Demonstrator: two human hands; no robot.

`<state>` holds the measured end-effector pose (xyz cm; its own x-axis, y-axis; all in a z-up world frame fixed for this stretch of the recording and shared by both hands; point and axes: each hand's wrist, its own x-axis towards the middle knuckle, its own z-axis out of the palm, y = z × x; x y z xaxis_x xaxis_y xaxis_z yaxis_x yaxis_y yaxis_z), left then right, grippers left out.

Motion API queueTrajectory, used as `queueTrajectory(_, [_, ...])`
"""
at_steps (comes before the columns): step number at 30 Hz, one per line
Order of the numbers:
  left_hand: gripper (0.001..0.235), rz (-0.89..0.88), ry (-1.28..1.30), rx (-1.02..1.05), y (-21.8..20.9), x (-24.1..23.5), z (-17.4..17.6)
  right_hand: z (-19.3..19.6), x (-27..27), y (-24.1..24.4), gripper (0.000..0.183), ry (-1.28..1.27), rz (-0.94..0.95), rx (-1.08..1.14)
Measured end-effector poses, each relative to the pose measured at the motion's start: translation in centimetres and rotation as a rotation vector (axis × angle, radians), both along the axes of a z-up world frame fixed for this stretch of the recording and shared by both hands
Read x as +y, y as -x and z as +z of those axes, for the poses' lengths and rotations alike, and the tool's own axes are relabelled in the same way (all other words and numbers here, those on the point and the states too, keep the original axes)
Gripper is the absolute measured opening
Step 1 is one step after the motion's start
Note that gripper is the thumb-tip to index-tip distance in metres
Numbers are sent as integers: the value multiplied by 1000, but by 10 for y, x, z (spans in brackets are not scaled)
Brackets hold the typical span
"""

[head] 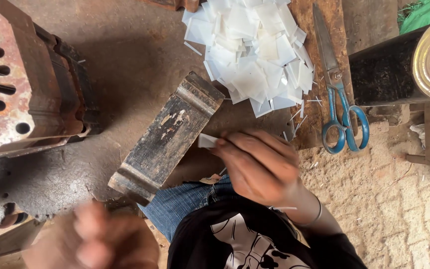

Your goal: Cutting and folding small plastic strips to create slot insulators for motor winding.

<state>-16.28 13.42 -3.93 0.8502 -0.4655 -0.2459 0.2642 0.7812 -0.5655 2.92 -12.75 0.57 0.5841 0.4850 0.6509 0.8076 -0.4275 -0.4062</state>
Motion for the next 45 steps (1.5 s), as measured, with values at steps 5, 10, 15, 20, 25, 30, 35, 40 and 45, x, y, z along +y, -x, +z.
queueTrajectory(5, [96,292,-1490,-253,-92,-37,41,14,15,-18,17,105,107,-72])
queueTrajectory(10, [133,344,-2372,-418,-159,-50,75,8,25,-17,16,66,59,59])
queueTrajectory(15, [147,81,-2287,-462,-161,-47,82,11,22,-17,21,72,128,110])
queueTrajectory(20, [153,-57,-2232,-435,-162,-47,87,-1,9,-15,24,85,-66,137])
queueTrajectory(25, [153,-46,-2219,-452,-161,-47,84,3,21,-24,19,210,-87,21])
queueTrajectory(30, [150,-10,-2221,-482,-164,-50,84,1,22,-24,17,119,-99,140])
queueTrajectory(35, [146,63,-2239,-459,-164,-53,84,4,27,-27,16,23,-107,368])
queueTrajectory(40, [143,124,-2247,-456,-160,-54,78,4,23,-23,19,11,-90,279])
queueTrajectory(45, [143,136,-2297,-425,-159,-53,81,1,28,-20,17,32,-151,268])
